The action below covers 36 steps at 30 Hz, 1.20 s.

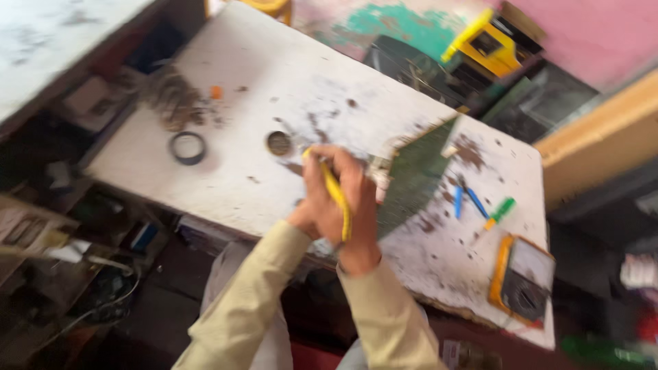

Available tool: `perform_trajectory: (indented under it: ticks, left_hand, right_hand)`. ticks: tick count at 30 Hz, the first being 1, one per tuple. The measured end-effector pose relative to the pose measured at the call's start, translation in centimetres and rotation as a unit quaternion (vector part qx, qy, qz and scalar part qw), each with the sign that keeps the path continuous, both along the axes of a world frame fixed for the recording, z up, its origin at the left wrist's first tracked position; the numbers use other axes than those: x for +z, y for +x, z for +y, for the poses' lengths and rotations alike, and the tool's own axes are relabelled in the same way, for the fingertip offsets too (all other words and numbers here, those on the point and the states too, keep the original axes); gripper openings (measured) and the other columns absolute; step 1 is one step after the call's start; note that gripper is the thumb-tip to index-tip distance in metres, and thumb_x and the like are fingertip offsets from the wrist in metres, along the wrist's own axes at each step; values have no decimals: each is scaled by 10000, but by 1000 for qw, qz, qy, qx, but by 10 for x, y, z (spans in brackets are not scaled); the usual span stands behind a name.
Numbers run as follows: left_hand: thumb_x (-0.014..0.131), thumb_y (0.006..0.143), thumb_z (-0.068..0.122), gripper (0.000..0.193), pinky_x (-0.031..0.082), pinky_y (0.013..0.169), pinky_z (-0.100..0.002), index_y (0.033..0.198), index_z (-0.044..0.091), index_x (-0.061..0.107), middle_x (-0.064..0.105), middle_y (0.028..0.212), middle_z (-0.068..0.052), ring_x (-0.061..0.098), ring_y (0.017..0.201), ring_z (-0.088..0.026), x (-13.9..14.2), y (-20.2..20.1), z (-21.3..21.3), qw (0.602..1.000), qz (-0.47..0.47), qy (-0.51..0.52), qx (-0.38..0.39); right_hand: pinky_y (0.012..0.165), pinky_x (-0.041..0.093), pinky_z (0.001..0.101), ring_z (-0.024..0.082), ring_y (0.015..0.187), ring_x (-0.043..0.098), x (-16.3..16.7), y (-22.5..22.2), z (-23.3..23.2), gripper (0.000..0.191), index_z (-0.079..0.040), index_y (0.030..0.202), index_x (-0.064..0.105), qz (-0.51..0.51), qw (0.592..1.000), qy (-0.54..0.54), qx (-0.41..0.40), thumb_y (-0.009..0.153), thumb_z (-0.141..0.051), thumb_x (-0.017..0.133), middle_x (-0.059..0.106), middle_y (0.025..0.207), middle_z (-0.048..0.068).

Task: The person solders multiple points on a green circuit board using a soldering iron and solder wire. They then test a small black component with a multimeter and use a knife to scrape its leads.

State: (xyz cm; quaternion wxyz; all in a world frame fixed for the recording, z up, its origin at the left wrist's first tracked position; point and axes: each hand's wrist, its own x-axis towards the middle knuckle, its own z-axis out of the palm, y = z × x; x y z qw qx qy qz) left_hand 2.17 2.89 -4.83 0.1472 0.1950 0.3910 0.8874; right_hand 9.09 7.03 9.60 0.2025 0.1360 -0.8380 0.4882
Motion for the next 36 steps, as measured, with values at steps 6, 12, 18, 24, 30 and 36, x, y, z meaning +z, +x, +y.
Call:
perform_trajectory:
  ticks: [6, 12, 18, 24, 30, 36]
  left_hand:
    - [679, 965, 157, 268, 529, 575, -231, 1196, 25, 695, 731, 916, -26, 652, 692, -89, 30, 15, -11, 982, -175, -28, -66]
    - [652, 1006, 113, 173, 514, 526, -218, 1144, 11, 668, 699, 876, -13, 627, 620, -75, 44, 22, -16, 982, -184, -21, -45]
    - [609, 1025, 110, 164, 511, 505, -220, 1133, 3, 669, 688, 856, -19, 611, 597, -74, 50, 23, -16, 986, -163, -21, -30]
    - [603, 1027, 107, 171, 510, 489, -212, 1133, -8, 672, 702, 871, -28, 618, 601, -68, 57, 26, -15, 986, -163, -12, -29]
    - [613, 1020, 108, 170, 540, 498, -208, 1118, -15, 677, 728, 866, -51, 668, 615, -85, 54, 23, -15, 983, -181, -27, -21]
    - [610, 1024, 109, 165, 549, 508, -213, 1112, -12, 681, 729, 869, -54, 670, 619, -86, 47, 21, -17, 982, -187, -32, -18]
  right_hand:
    - [604, 483, 315, 194, 707, 627, -58, 117, 95, 229, 62, 1202, 640, -48, 886, -460, 30, 1012, -48, 577, 713, 905, 188]
    - [668, 480, 316, 214, 770, 624, -127, 154, 149, 254, 53, 1255, 631, 43, 858, -510, -41, 1048, -85, 580, 707, 919, 190]
    - [673, 487, 330, 222, 779, 644, -139, 144, 148, 244, 41, 1231, 630, 8, 840, -540, -43, 1033, -88, 569, 711, 915, 184]
    - [659, 471, 319, 215, 776, 631, -133, 138, 142, 227, 24, 1212, 642, -10, 820, -571, -27, 1048, -118, 575, 700, 892, 167]
    - [620, 445, 315, 219, 741, 614, -134, 134, 137, 225, 26, 1166, 653, -36, 784, -618, -46, 1047, -153, 589, 689, 883, 135]
    - [624, 442, 309, 210, 731, 604, -134, 133, 135, 235, 22, 1161, 657, -36, 784, -617, -57, 1044, -172, 592, 683, 836, 144]
